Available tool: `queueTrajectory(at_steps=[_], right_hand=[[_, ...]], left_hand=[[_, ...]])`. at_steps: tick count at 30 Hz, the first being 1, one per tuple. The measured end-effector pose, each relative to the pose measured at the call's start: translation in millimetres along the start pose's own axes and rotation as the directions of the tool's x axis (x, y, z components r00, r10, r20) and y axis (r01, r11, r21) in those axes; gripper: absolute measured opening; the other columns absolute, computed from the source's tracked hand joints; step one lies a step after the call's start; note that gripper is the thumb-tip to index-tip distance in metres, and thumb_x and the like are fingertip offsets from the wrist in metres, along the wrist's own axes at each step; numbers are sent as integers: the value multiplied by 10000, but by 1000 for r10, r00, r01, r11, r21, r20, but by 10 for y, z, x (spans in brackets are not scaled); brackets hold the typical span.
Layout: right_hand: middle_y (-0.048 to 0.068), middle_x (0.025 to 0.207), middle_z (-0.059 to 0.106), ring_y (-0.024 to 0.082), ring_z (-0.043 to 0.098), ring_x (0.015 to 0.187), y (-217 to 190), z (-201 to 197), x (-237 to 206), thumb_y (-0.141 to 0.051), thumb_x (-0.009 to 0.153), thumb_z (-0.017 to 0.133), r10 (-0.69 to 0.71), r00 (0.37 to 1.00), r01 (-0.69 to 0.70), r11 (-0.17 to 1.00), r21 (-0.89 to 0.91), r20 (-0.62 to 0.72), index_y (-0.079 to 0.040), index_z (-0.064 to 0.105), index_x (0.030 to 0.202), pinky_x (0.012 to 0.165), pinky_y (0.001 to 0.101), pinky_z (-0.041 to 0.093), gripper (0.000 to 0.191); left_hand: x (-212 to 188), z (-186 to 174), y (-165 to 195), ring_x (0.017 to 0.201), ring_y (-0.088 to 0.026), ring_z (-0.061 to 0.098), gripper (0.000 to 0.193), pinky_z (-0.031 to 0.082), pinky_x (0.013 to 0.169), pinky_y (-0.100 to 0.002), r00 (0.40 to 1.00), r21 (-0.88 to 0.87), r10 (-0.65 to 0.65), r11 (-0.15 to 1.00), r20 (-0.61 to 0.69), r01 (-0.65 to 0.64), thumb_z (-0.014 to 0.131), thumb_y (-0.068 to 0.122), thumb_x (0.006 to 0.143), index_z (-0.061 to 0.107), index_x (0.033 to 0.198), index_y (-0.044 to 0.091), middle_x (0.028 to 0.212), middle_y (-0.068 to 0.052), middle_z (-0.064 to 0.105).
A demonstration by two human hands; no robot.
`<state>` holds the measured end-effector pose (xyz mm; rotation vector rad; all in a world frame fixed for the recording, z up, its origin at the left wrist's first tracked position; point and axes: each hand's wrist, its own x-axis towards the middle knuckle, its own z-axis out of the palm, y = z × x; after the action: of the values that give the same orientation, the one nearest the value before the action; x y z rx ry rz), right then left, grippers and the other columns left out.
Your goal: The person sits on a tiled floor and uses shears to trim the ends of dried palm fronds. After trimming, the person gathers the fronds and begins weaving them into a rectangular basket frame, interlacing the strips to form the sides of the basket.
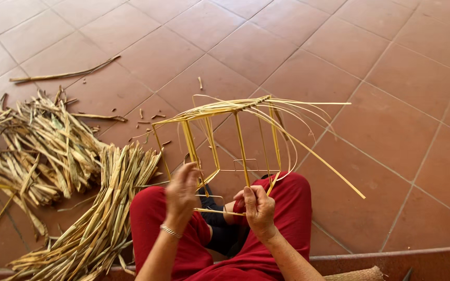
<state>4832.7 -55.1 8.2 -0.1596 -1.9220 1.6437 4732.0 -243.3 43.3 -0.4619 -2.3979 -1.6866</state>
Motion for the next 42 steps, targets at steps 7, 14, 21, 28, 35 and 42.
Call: queueTrajectory(at_steps=[7, 14, 21, 28, 35, 42], right_hand=[[83, 713, 725, 171, 715, 586, 0, 170, -50, -89, 995, 618, -175, 970, 224, 909, -352, 167, 13, 639, 1114, 502, 295, 541, 158], [104, 900, 756, 186, 748, 783, 44, -175, 161, -113, 1029, 608, -245, 930, 314, 919, -240, 275, -48, 709, 1036, 677, 311, 613, 121], [87, 972, 752, 130, 706, 854, 397, -149, 1082, -167, 1056, 580, 117, 987, -112, 992, -51, 109, 0, 719, 1154, 751, 273, 593, 239], [97, 813, 735, 155, 722, 691, 622, 44, 1100, -134, 1022, 683, -138, 969, 213, 889, -406, 207, -10, 722, 1033, 587, 289, 603, 130], [111, 711, 736, 201, 723, 660, 645, 49, 587, -94, 983, 699, -122, 976, 205, 799, -564, 182, 13, 708, 1091, 587, 351, 571, 152], [26, 849, 740, 89, 709, 729, 805, -122, 507, -164, 940, 751, 421, 874, -477, 841, 255, 242, -1, 699, 1070, 692, 236, 619, 215]], left_hand=[[-70, 679, 22, 797, -117, 656, 291, 552, 694, -265, 926, -379, -132, 885, 354, 271, 580, 140, 1045, 629, 1284, -18, 997, -89, 758], [-209, 590, -114, 743, -103, 662, 175, 573, 693, -239, 908, -615, -112, 701, 404, 360, 529, 163, 1100, 584, 1093, -3, 848, -56, 683], [-485, 557, 0, 532, -49, 386, 158, 355, 465, -212, 873, -775, -200, 402, 445, 487, 489, 189, 1104, 567, 1109, 51, 669, 31, 452], [-545, 511, -67, 499, -39, 286, 166, 220, 423, -212, 888, -868, -290, 249, 357, 430, 507, 186, 1098, 597, 1060, 51, 633, 41, 385], [-611, 510, -117, 490, -44, 288, 173, 213, 410, -217, 882, -872, -303, 226, 361, 435, 509, 184, 1096, 592, 1043, 42, 626, 36, 384], [-607, 447, -7, 487, -43, 285, 181, 204, 405, -217, 879, -872, -297, 209, 374, 442, 503, 189, 1104, 594, 1022, 56, 619, 44, 378]])
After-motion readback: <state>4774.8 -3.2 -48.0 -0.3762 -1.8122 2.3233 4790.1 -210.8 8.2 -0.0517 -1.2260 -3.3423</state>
